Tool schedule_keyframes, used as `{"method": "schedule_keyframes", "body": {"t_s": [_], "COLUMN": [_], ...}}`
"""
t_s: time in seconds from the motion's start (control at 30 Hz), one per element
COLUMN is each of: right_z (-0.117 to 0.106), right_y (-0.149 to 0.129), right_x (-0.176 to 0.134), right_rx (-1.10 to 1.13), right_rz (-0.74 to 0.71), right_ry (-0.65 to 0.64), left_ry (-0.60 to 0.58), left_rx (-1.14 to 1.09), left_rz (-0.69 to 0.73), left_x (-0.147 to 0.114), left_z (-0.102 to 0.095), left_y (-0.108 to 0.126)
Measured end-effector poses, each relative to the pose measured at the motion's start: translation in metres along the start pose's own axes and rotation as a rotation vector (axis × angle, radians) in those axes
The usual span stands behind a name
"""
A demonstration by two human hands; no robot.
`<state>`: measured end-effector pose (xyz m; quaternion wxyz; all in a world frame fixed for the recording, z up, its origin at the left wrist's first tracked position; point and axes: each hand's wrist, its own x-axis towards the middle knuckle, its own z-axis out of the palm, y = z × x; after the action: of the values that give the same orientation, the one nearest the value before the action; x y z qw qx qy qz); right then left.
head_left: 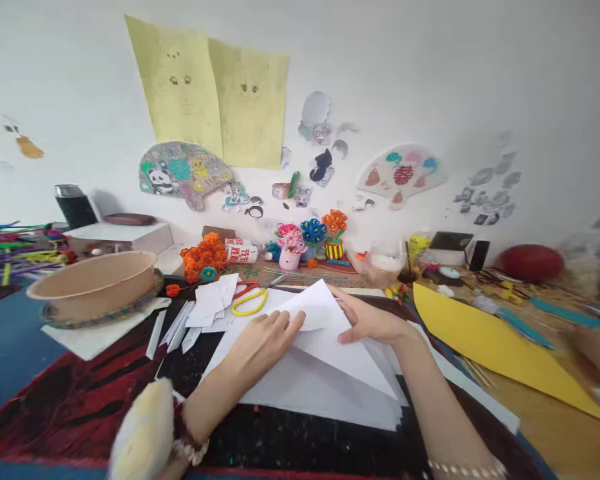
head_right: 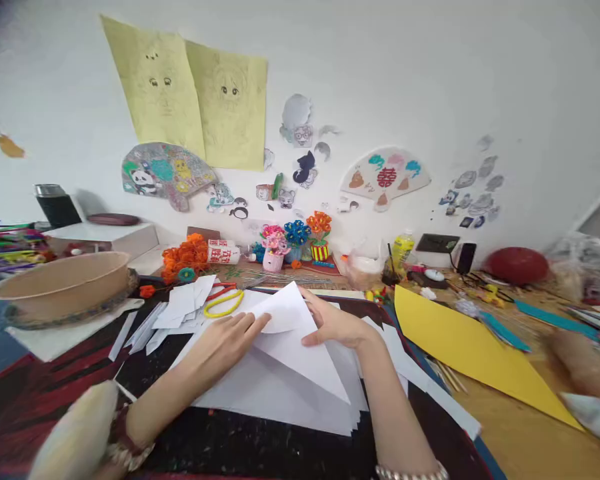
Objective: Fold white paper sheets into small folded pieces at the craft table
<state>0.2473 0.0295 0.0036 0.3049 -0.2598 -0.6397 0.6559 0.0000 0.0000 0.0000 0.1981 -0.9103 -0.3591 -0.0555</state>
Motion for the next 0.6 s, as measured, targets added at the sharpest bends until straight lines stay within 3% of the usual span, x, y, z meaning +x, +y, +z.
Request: {"method": "schedule_keyframes", "body": {"t_s": [0.13, 0.3, 0.5, 0.6], "right_z": [-0.007, -0.014, 0.000, 0.009], "right_y": [0.008, 0.022, 0.018, 0.013], "right_x": [0.000, 0.009, 0.030, 0.034], "right_rx": [-0.113, -0.417, -0.910, -0.861], "right_rz": [0.037, 0.069, -0.256, -0.318], "right_ry": [0.094, 0.380, 0.846, 0.900], "left_ry": [0.101, 0.321, 0.472, 0.522], "left_rx": [0.119, 0.064, -0.531, -0.894], "left_rz": [-0.063, -0.219, -0.404, -0.486], "left_x": [0.001, 0.006, 0.009, 0.009], "left_z": [-0.005, -0.008, -0.015, -0.022], "left_y": [-0.004, -0.012, -0.012, -0.010]}}
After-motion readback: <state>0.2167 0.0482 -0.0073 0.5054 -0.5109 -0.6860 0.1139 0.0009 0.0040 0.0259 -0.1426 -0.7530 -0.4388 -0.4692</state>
